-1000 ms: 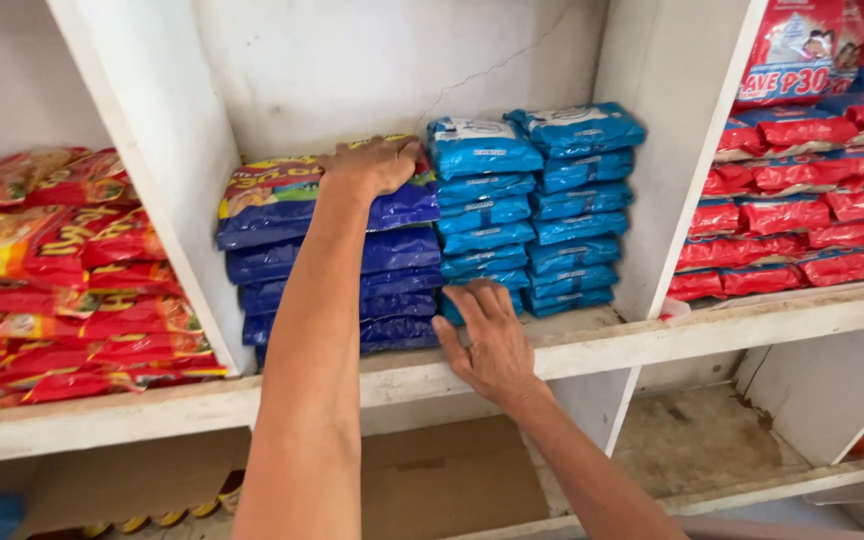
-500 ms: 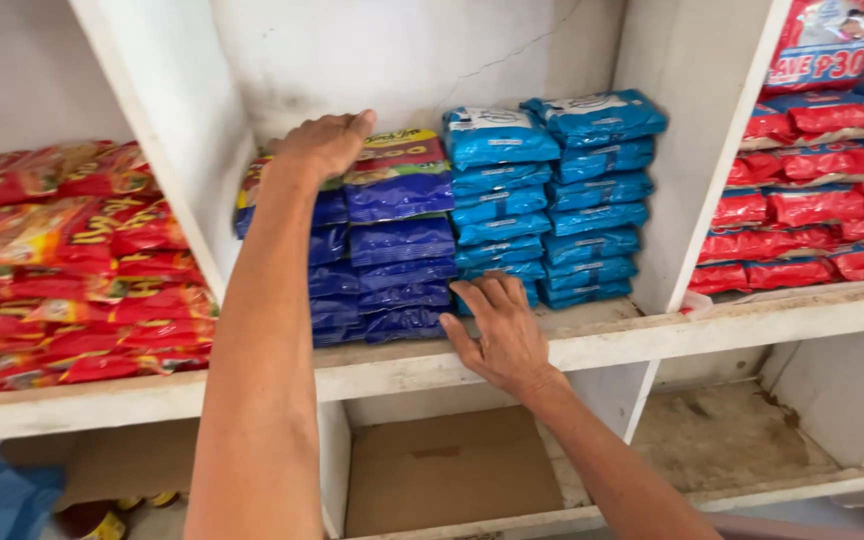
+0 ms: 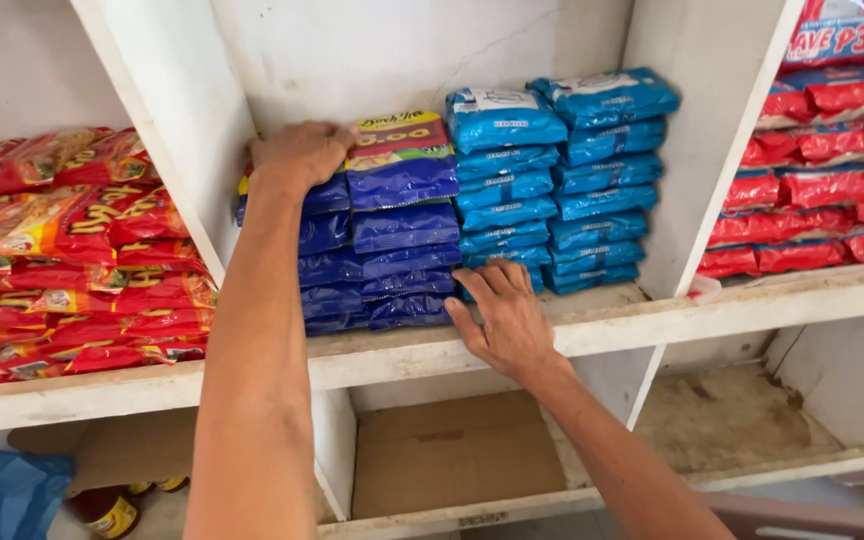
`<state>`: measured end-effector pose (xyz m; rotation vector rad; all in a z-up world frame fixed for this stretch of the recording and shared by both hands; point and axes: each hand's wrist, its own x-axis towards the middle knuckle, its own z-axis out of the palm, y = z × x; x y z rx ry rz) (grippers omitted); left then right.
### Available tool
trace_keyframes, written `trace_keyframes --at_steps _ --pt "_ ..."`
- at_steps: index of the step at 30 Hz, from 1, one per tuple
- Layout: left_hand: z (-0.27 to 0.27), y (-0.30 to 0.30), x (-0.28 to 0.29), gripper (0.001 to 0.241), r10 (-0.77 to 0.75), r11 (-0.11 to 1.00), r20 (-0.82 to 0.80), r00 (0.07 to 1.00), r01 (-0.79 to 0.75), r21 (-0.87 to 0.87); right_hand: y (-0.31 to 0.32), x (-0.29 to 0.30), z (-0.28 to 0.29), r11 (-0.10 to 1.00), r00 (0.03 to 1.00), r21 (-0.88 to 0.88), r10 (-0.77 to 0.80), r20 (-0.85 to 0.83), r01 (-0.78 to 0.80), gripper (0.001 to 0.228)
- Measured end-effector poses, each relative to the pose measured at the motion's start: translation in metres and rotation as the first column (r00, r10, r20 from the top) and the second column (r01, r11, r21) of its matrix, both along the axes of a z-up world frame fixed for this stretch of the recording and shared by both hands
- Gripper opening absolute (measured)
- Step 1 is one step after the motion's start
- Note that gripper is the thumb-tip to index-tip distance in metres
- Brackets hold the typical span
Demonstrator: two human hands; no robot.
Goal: Stocking various packets of milk powder and dry goods from a bin onto a shelf.
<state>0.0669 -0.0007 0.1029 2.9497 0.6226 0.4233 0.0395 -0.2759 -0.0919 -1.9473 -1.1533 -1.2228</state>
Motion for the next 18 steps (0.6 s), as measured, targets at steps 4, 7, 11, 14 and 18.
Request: trace_keyframes --at_steps 4,7,11,14,18 --pt "-0.018 -0.008 -0.006 0.055 -0.198 0.971 0.455 0.868 0.112 0.209 0.001 -0.003 -0.001 0.999 0.998 -0.032 -0.034 0.046 0.035 0.033" --pt "-0.033 -0.023 -0.022 0.05 -0.374 0.909 0.594 0.712 0.155 0.386 0.003 -0.005 -0.003 0.992 0.986 -0.031 -0.116 0.117 0.121 0.028" --pt "-0.07 -0.062 -0.058 0.052 -0.478 0.878 0.726 0.495 0.294 0.378 0.001 -0.003 -0.007 0.987 0.973 -0.034 -0.151 0.175 0.16 0.025" --pt "-0.136 -0.104 -0.103 0.052 -0.455 0.862 0.78 0.43 0.433 0.263 -0.006 -0.007 -0.005 0.997 0.988 -0.037 -0.065 0.14 0.071 0.026" --pt "-0.23 -0.14 -0.154 0.05 -0.446 0.789 0.813 0.374 0.594 0.16 -0.033 -0.019 -0.003 0.992 0.989 0.004 0.124 -0.086 -0.124 0.028"
